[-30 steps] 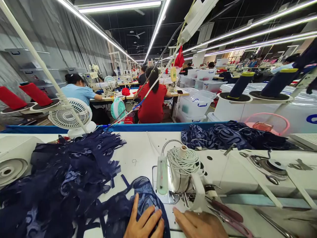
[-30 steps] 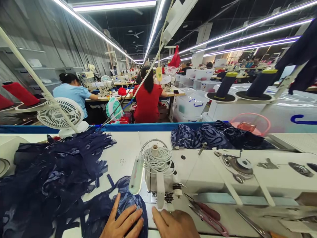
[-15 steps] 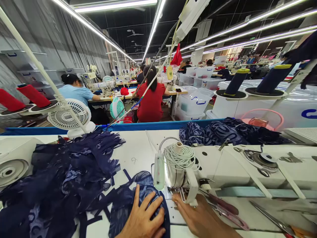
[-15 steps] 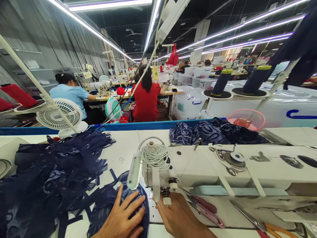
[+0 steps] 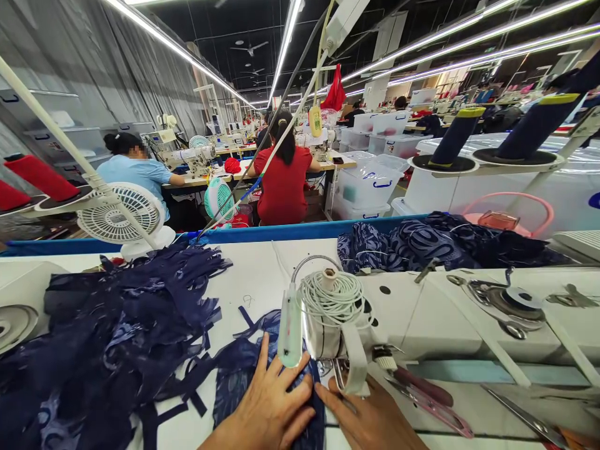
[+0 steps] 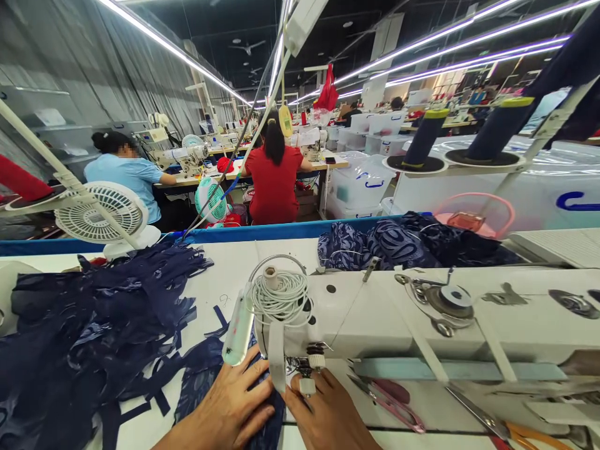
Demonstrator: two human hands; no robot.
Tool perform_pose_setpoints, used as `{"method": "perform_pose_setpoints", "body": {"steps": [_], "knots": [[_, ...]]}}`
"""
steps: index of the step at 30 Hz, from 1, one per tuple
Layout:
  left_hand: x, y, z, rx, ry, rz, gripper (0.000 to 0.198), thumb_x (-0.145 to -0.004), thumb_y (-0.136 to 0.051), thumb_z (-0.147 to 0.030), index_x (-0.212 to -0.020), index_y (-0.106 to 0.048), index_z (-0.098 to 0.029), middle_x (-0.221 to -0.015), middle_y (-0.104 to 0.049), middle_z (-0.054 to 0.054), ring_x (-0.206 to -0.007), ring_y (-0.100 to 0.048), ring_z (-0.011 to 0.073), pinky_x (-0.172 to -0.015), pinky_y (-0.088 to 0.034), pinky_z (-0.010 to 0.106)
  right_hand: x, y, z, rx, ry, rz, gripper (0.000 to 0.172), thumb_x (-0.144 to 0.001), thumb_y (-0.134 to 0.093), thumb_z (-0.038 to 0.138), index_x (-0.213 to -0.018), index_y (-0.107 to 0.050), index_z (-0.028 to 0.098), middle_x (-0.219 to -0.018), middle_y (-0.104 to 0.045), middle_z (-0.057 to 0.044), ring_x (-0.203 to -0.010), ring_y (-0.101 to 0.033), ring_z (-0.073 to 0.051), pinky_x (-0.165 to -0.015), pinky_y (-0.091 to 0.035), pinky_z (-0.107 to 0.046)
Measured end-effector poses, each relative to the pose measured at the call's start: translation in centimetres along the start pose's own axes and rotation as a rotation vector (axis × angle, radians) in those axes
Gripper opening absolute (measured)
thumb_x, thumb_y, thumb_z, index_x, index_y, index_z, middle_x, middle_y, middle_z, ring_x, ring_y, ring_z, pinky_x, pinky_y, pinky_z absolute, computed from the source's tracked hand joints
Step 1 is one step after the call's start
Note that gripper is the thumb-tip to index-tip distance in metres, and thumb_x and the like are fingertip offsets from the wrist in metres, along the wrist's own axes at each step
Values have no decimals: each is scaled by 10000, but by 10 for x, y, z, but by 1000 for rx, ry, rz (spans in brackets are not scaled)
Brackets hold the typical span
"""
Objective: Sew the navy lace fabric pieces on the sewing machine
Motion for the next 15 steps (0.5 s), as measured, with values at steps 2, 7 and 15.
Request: {"method": "perform_pose_setpoints", "body": {"steps": [2, 7, 15], "knots": [[-7, 7, 0, 42, 9, 70, 288, -986, -509, -338, -1220, -577, -185, -1380, -555, 122, -1309, -468, 302, -1029, -481, 527, -1, -1, -1, 31, 12, 16, 438, -824, -415, 45, -1167, -664, 157, -910, -698, -77, -788, -639, -262, -744, -497, -381], [-15, 14, 2, 101, 45, 85, 261, -958, -557, -278, -1210, -589, -221, -1377, -550, 108, -1266, -503, 282, -1079, -433, 568, -1, -2, -2, 91, 45, 6, 458, -824, -402, 42, -1192, -668, 97, -758, -666, -89, -770, -631, -281, -732, -489, -386], [-17, 18, 4, 115, 25, 69, 172, -951, -564, -232, -1116, -610, -212, -1270, -603, 97, -1195, -554, 255, -1100, -414, 560, -7, 2, 1, 89, 0, -34, 435, -796, -453, 60, -1149, -697, 130, -980, -694, -120, -811, -626, -256, -814, -487, -394]]}}
Point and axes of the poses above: each hand's wrist, its own x-axis away from the middle knuckle, its own y-axis out of the back of the hand, z = x × y, the point moved 2 cm from there along -x, towards the middle knuckle
